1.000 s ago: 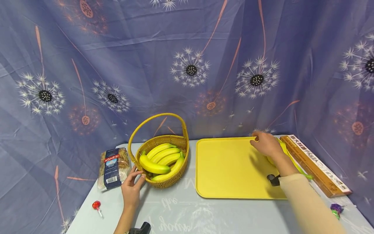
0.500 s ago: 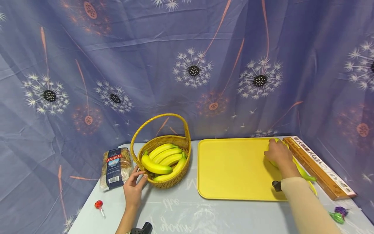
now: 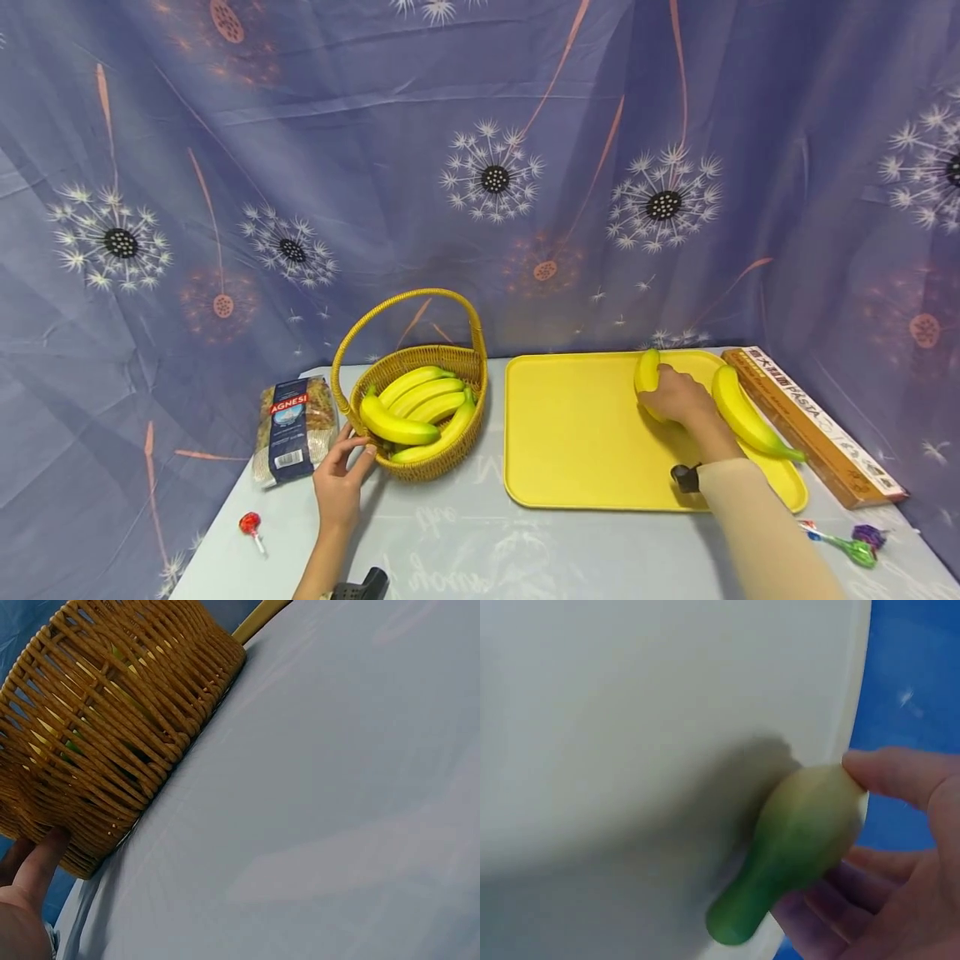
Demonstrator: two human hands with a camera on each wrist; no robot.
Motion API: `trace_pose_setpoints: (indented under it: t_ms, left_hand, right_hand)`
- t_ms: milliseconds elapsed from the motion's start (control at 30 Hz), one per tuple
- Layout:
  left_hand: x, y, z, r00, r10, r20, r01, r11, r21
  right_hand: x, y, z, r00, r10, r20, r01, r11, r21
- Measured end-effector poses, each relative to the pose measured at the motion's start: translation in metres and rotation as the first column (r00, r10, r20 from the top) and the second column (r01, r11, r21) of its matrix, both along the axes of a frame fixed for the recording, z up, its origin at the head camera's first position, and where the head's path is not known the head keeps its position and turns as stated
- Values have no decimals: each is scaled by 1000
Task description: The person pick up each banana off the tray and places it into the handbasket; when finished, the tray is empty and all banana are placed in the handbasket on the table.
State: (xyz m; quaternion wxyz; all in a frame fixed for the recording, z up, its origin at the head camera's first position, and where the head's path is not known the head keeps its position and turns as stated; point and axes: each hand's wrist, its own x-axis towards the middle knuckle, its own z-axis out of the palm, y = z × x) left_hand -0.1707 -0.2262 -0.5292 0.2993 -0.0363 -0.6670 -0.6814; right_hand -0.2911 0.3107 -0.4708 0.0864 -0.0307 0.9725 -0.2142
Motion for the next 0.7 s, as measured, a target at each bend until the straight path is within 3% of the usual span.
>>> trace_pose_setpoints:
  t_ms: [133, 333, 533, 700]
  left_hand:
    - [-1, 1, -1, 1000, 6, -9, -6, 1000, 12]
    - [-2, 3, 1, 1000, 2, -17, -1, 1000, 21]
    - [-2, 4, 1, 1000, -10, -8, 10, 999, 34]
    - [-1, 3, 0, 1000, 4, 0, -4, 1000, 11]
  right_hand:
    - [-1, -21, 10, 997, 81, 4, -80, 996, -50]
    - [0, -60, 38, 976, 209, -66, -216, 967, -136]
    - [12, -98, 65, 935, 345, -85, -354, 894, -276]
    - [20, -134, 87, 881, 464, -96, -470, 832, -295]
